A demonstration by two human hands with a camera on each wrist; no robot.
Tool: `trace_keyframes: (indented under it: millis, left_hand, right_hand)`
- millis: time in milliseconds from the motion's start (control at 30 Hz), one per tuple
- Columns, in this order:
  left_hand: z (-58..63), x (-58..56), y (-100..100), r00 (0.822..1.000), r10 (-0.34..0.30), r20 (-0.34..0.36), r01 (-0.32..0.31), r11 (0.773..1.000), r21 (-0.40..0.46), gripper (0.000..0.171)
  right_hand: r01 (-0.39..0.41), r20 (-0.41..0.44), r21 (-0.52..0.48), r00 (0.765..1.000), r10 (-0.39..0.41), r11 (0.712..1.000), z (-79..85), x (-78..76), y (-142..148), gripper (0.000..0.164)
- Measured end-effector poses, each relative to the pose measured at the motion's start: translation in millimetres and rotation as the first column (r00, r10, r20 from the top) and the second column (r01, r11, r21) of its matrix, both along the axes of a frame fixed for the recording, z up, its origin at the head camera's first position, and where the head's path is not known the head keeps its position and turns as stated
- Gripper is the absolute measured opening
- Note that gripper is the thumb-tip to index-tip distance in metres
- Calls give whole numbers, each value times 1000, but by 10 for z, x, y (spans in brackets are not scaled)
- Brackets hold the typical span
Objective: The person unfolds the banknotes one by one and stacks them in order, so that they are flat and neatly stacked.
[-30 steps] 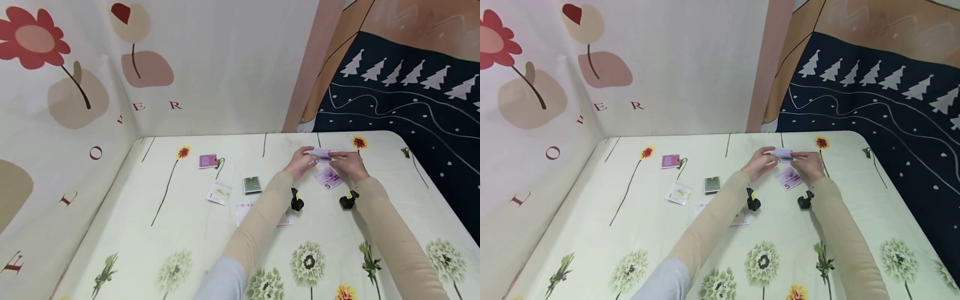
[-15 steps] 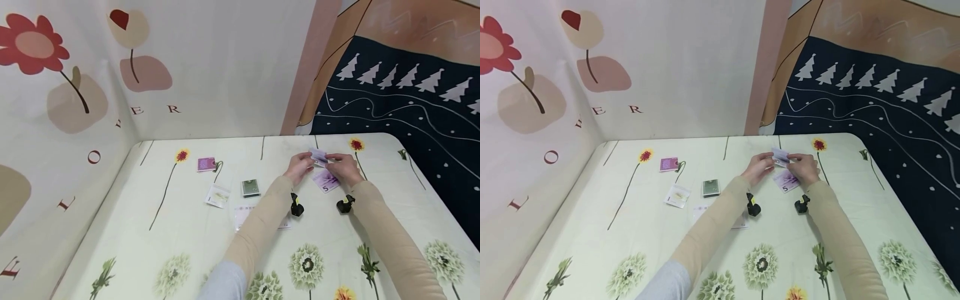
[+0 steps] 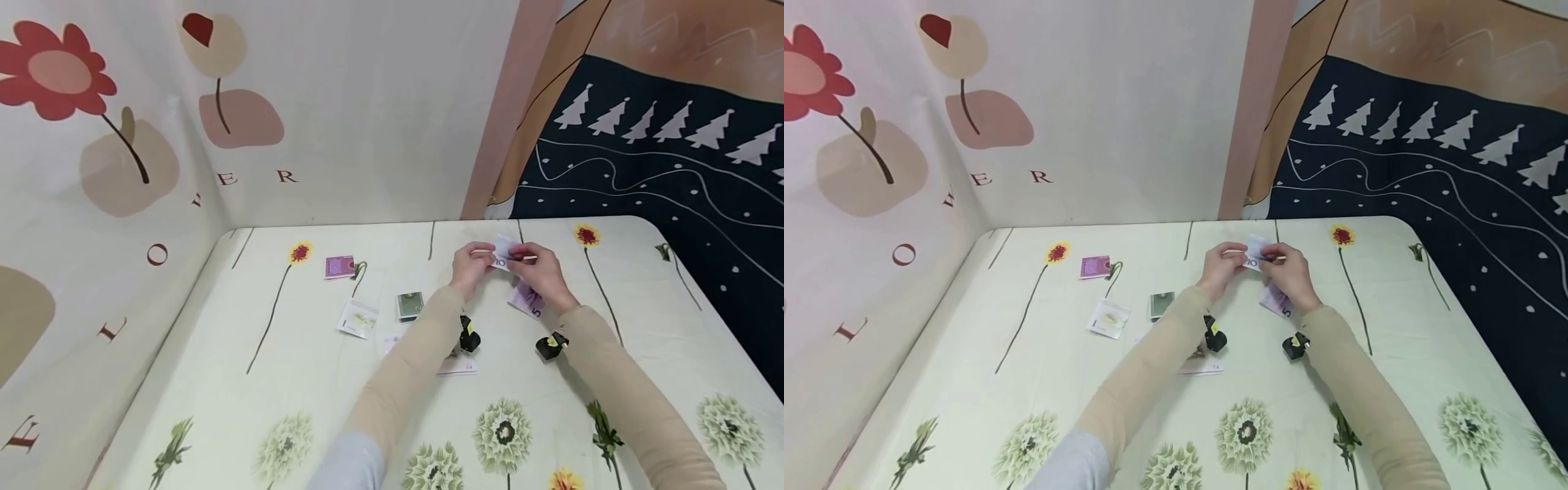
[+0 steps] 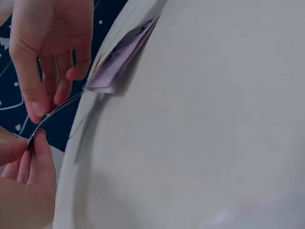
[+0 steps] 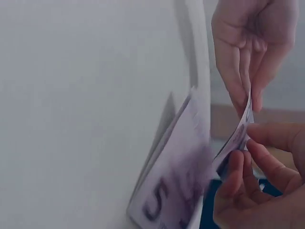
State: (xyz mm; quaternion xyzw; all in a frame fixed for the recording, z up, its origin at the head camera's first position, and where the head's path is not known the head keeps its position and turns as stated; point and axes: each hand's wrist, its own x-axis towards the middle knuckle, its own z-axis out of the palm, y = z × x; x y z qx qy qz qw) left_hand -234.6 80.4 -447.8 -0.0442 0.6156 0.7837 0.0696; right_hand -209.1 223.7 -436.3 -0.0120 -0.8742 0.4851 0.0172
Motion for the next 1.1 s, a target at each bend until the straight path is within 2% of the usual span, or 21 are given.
trace_keyframes:
  millis: [167, 367, 633, 900, 1100]
  left_hand:
    - [47, 15, -103, 999, -4, -42, 6, 999, 33, 25]
    - [108, 53, -207, 996, -8, -93, 8, 1000, 3, 25]
    - [223, 166, -319, 992, -57, -117, 46, 994, -98, 23]
    - [304, 256, -398, 977, -81, -197, 58, 992, -116, 24]
    - [322, 307, -490, 976, -104, -189, 88, 992, -89, 32]
  right_hand:
    - [-28, -83, -44, 996, 24, 999, 40, 29, -132, 29]
    - [-42, -174, -106, 984, 23, 994, 101, 59, -254, 26]
    - [12, -172, -91, 985, -28, 996, 230, 137, -404, 30]
    - [18, -177, -135, 983, -42, 991, 237, 131, -468, 30]
    - [-6, -133, -202, 991, -21, 979, 262, 160, -528, 32]
